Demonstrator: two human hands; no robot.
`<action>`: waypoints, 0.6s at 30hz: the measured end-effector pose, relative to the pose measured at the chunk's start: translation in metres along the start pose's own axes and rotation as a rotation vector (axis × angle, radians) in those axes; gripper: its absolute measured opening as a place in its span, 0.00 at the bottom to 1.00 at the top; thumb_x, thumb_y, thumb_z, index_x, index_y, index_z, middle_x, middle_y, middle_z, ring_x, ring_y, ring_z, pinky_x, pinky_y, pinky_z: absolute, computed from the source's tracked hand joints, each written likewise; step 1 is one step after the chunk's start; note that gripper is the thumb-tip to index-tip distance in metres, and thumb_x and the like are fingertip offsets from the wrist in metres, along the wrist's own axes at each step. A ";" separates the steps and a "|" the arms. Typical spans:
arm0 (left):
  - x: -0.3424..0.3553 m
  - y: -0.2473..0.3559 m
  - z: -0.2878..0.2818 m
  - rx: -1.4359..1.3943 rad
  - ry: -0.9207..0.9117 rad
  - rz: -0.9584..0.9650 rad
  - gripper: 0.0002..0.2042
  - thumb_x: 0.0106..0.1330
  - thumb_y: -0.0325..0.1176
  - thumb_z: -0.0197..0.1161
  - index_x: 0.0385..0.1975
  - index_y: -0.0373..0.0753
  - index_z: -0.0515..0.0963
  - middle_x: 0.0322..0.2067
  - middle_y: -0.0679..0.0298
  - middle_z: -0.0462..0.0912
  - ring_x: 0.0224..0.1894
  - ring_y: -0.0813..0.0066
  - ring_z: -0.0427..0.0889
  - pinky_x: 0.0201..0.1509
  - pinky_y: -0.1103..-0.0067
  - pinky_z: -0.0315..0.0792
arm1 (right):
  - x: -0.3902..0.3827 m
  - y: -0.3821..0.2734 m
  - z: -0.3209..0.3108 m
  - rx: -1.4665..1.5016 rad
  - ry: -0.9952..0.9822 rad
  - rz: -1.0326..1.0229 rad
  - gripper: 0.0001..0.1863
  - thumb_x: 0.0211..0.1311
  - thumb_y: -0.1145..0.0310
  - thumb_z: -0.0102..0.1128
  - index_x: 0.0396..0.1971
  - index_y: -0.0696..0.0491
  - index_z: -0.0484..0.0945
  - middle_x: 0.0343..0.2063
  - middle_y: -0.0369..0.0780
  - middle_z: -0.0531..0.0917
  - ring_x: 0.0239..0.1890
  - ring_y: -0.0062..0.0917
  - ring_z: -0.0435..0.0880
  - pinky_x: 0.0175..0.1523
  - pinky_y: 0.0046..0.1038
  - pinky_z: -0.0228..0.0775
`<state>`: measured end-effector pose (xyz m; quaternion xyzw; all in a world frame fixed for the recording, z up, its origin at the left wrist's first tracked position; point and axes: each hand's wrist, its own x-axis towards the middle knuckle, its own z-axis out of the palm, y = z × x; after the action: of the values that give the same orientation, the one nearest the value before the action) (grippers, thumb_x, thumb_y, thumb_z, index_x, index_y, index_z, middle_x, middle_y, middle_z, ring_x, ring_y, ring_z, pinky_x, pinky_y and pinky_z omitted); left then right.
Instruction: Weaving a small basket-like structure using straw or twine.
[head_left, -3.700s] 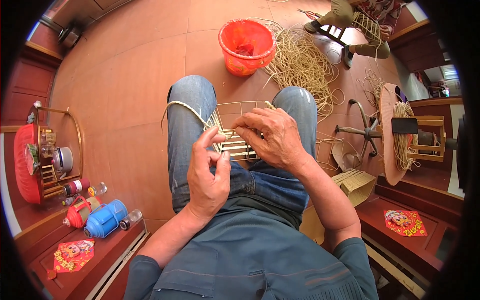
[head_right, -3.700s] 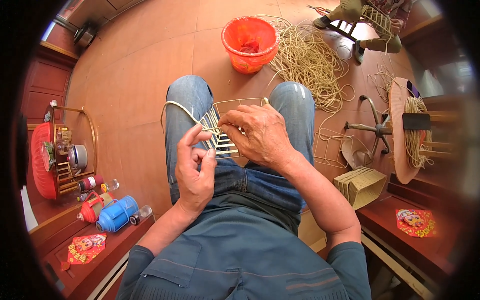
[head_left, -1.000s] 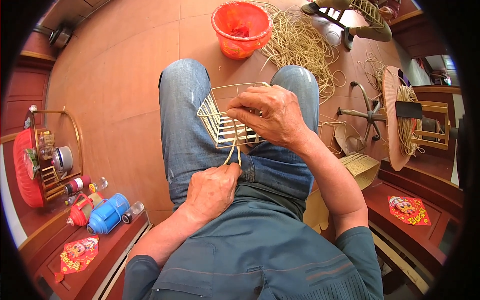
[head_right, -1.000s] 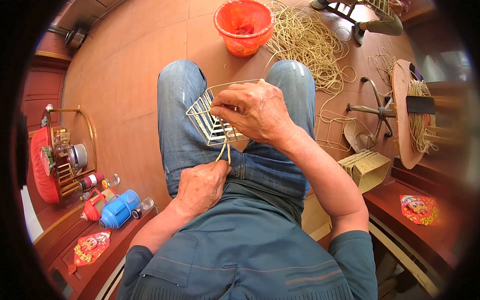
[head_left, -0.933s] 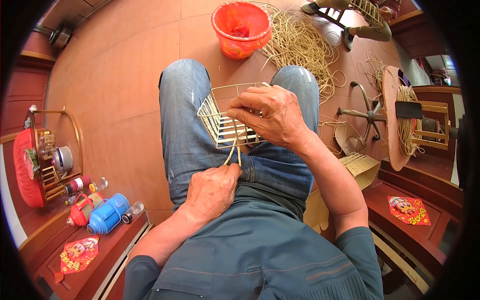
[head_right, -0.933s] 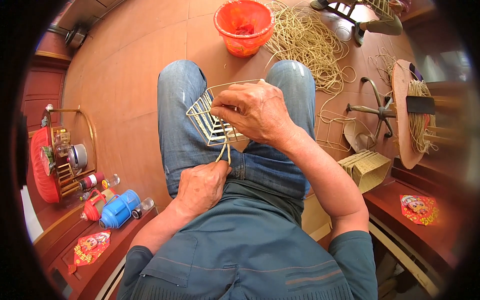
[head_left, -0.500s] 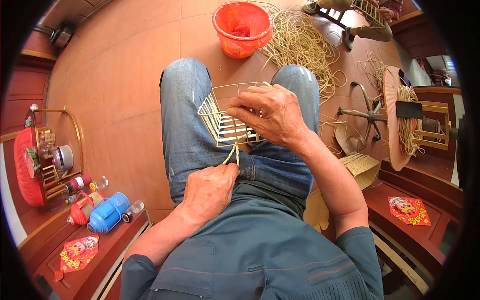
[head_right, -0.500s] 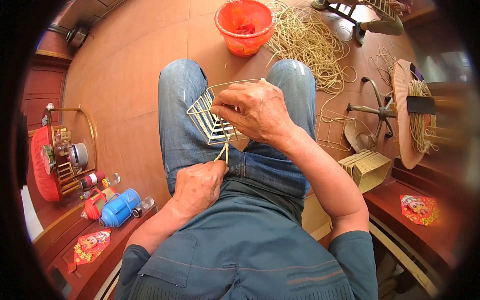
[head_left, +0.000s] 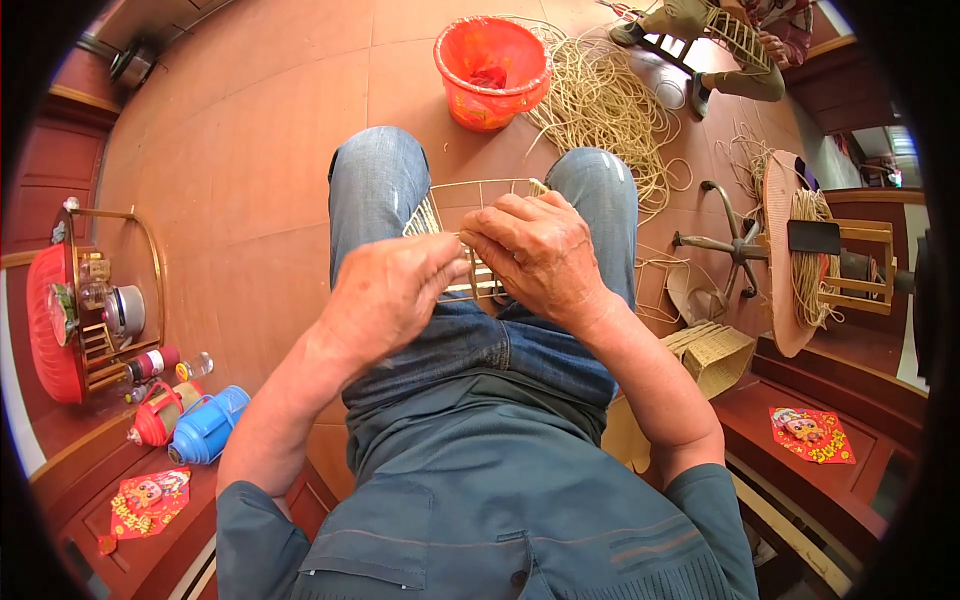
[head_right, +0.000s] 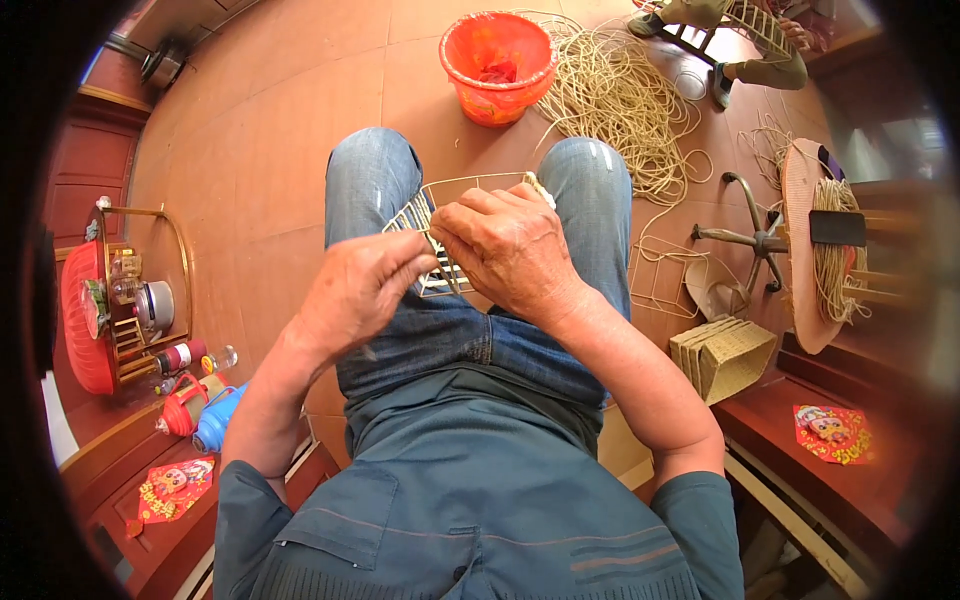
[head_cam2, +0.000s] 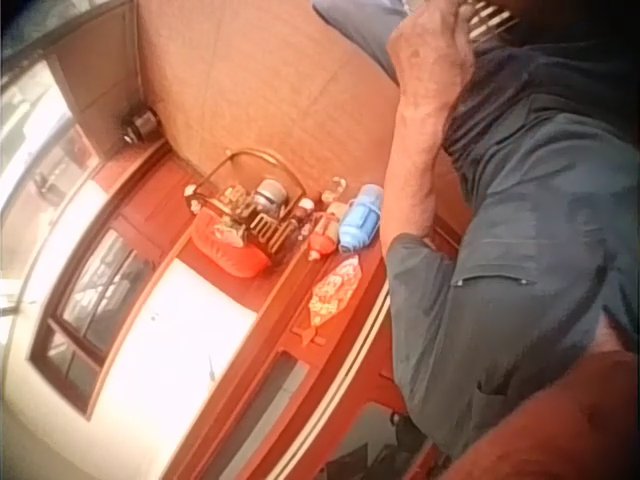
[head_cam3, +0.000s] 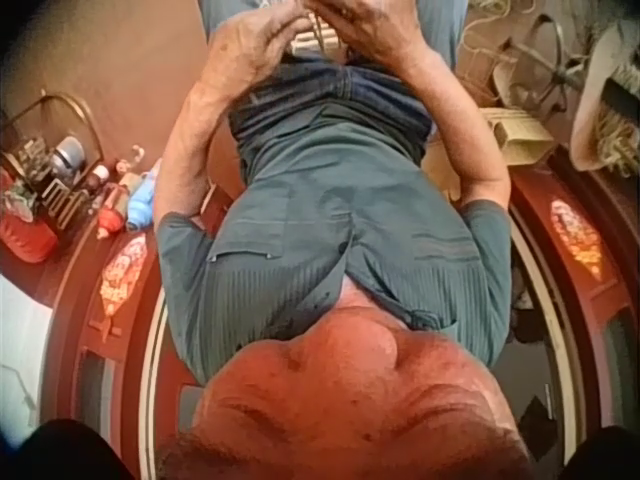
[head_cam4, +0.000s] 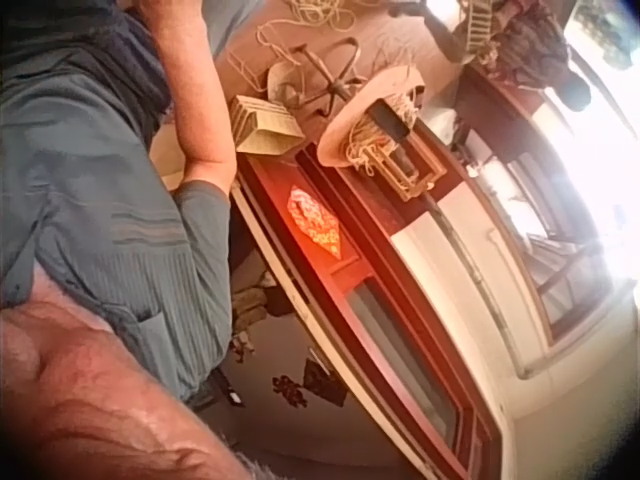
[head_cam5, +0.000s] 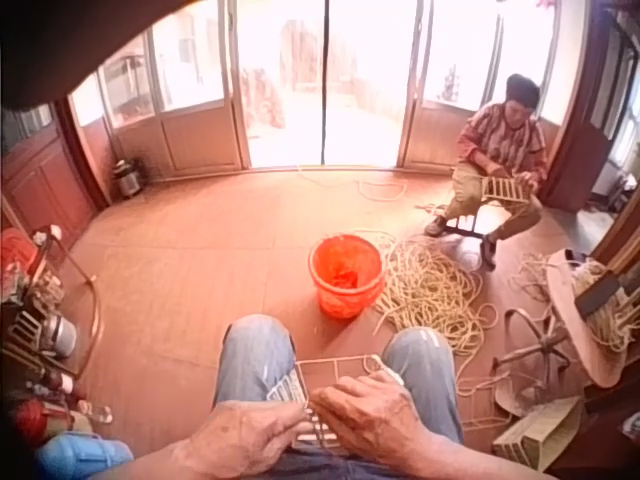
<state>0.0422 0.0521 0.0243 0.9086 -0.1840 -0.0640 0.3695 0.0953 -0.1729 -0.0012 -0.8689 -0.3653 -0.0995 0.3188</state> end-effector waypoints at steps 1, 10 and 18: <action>0.006 -0.004 -0.005 0.048 0.024 0.038 0.09 0.79 0.34 0.67 0.38 0.35 0.79 0.33 0.50 0.82 0.38 0.44 0.85 0.42 0.59 0.78 | -0.001 0.000 0.001 0.015 -0.005 0.012 0.06 0.70 0.63 0.74 0.41 0.48 0.89 0.32 0.36 0.86 0.36 0.35 0.87 0.46 0.38 0.73; 0.030 -0.017 -0.012 0.131 0.128 0.053 0.09 0.78 0.37 0.69 0.42 0.38 0.84 0.36 0.55 0.86 0.39 0.52 0.88 0.42 0.65 0.80 | -0.002 -0.001 -0.002 0.023 -0.016 0.028 0.05 0.72 0.66 0.71 0.43 0.49 0.87 0.33 0.37 0.88 0.36 0.35 0.87 0.45 0.38 0.73; 0.038 -0.024 -0.008 -0.037 0.110 -0.073 0.12 0.76 0.40 0.70 0.39 0.35 0.87 0.32 0.56 0.86 0.36 0.59 0.88 0.41 0.66 0.78 | -0.003 -0.005 0.004 0.007 0.003 0.044 0.08 0.67 0.65 0.77 0.39 0.49 0.86 0.30 0.36 0.87 0.33 0.33 0.86 0.44 0.36 0.71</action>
<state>0.0866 0.0587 0.0143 0.9099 -0.1288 -0.0309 0.3931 0.0894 -0.1695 -0.0031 -0.8755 -0.3461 -0.0925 0.3243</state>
